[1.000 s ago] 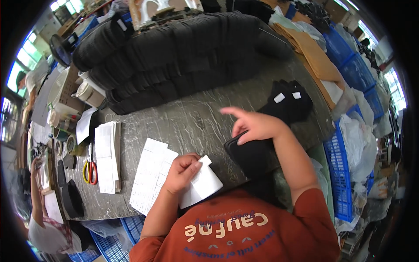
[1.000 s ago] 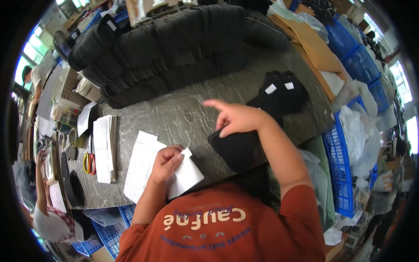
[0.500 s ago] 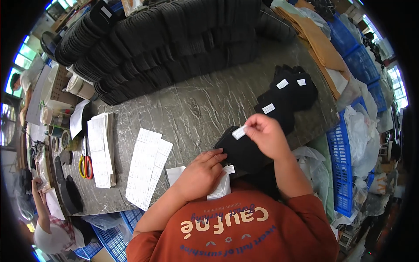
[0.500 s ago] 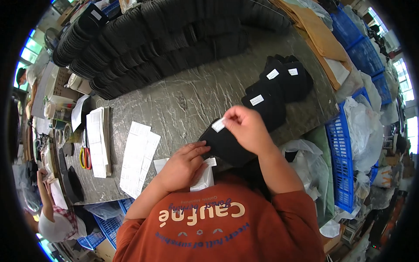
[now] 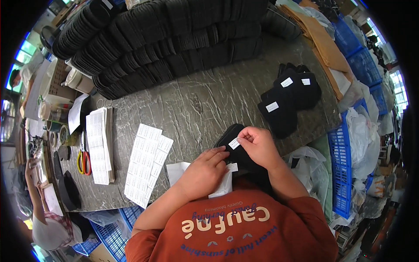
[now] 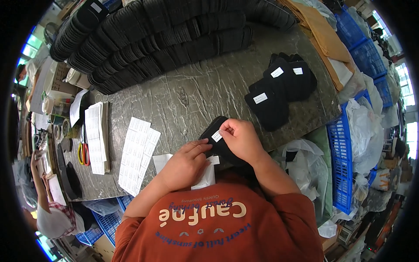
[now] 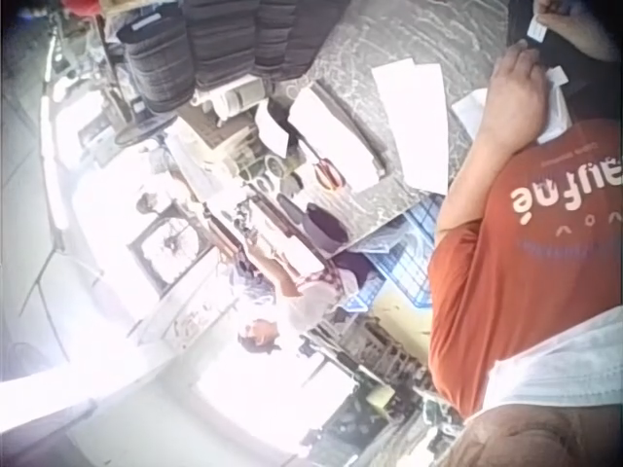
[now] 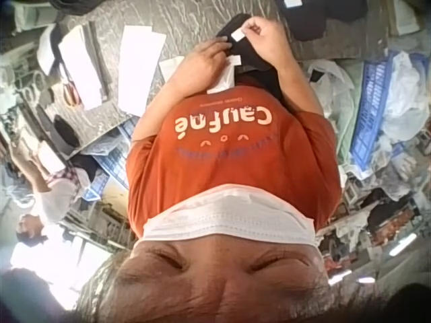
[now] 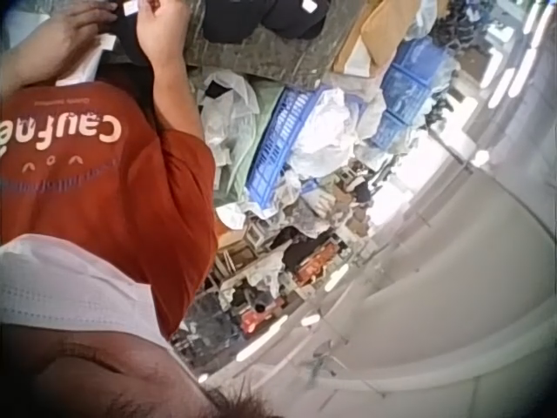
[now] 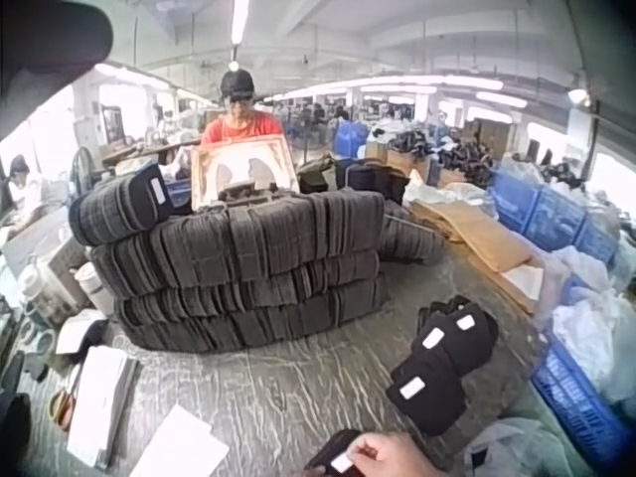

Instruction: Peel and apply small white labels to black shoe components and organize them into stacks.

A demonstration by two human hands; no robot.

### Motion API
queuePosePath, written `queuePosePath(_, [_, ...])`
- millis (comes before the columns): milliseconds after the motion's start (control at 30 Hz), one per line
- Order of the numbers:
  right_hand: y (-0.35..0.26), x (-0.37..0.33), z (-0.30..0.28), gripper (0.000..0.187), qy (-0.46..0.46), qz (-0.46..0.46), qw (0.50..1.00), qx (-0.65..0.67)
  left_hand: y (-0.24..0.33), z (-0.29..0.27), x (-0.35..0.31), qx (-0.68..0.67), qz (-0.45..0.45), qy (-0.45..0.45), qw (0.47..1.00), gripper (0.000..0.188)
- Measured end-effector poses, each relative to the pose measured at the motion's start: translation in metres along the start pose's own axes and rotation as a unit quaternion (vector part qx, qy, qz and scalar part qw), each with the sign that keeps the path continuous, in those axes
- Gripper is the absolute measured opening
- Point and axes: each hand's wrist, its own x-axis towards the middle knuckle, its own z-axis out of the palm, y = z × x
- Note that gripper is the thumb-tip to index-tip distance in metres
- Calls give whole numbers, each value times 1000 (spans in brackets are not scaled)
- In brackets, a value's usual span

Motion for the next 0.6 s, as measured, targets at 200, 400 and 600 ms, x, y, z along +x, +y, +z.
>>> queuePosePath(200, [1,1,1,6,5,-10,1000,-24,1,0,2,4,-5,-3,1000,12])
queuePosePath(400, [3,-1,2,7,22,-31,999,-31,3,2,7,53,2,-15,998,12])
queuePosePath(600, [2,-1,6,36,72,-5,997,-40,6,-1,11,69,-4,-31,997,11])
